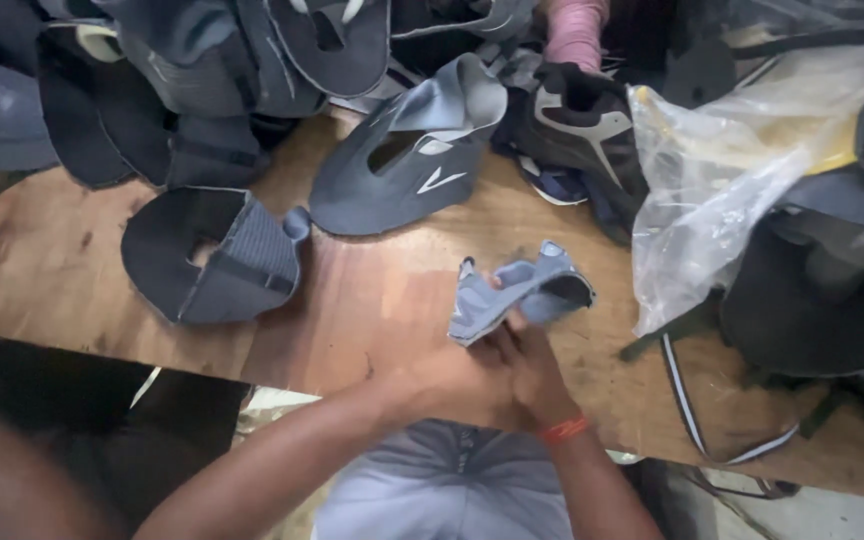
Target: The person takes a gray shoe upper, inserts a stiffener into its heel, and presses and shapes the heel by hand to set it. They place the finished upper aside, pick up the next upper from the pile, and repeat the same heel-setting step on a crowded workbench.
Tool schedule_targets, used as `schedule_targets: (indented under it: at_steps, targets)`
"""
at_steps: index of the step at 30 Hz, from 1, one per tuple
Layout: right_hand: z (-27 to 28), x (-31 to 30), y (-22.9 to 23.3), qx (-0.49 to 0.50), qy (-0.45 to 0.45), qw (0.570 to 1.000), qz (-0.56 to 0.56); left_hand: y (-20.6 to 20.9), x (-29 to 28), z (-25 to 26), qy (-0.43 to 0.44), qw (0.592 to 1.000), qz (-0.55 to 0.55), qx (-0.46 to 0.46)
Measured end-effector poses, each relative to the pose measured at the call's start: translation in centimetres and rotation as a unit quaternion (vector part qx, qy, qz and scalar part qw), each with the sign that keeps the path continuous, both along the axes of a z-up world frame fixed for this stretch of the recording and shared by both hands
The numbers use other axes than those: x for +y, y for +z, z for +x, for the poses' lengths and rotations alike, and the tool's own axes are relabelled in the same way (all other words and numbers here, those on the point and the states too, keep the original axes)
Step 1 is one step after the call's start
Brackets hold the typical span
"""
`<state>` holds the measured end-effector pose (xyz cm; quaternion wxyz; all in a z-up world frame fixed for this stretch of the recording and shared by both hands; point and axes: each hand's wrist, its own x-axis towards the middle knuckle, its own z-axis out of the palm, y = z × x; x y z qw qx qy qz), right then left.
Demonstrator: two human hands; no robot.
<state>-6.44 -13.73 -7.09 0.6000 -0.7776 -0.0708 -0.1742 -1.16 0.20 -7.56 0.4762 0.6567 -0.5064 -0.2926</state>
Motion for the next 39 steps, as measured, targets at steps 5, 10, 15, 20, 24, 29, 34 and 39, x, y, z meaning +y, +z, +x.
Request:
schedule_targets:
  at_steps: [5, 10, 15, 20, 24, 29, 34, 39]
  targets:
    - [0.2, 1.6, -2.4, 0.147, -0.027, 0.922, -0.356, 3.8, 0.4, -2.2, -0.100, 0.951, 0.152, -0.248]
    - [0.8, 2.9, -2.1, 0.208, -0.034, 0.788, -0.578, 0.5, 2.3, 1.9, 0.044, 0.938, 0.179, -0.294]
    - [3.5, 5.1, 1.5, 0.067, -0.199, 0.866, -0.454, -3.9, 4.6, 7.2, 0.144, 0.903, 0.209, -0.347]
    - [4.7, 4.4, 3.1, 0.164, -0.172, 0.885, -0.400, -5.9, 3.6, 10.6, 0.241, 0.861, 0.209, -0.397]
    - [3.7, 2.6, -0.8, 0.078, -0.205, 0.935, -0.278, -6.1, 2.4, 11.1, 0.314, 0.824, 0.211, -0.421]
    - [2.7, 5.3, 5.3, 0.031, -0.194, 0.953, -0.229, -2.9, 2.3, 9.7, 0.282, 0.877, 0.213, -0.326]
    - [3.4, 4.9, 4.4, 0.168, -0.192, 0.874, -0.413, -0.5, 2.5, 9.1, 0.330, 0.910, 0.136, -0.212]
    - [2.7, 4.5, 3.2, 0.120, -0.175, 0.900, -0.381, -0.8, 2.2, 8.3, 0.345, 0.906, 0.126, -0.212]
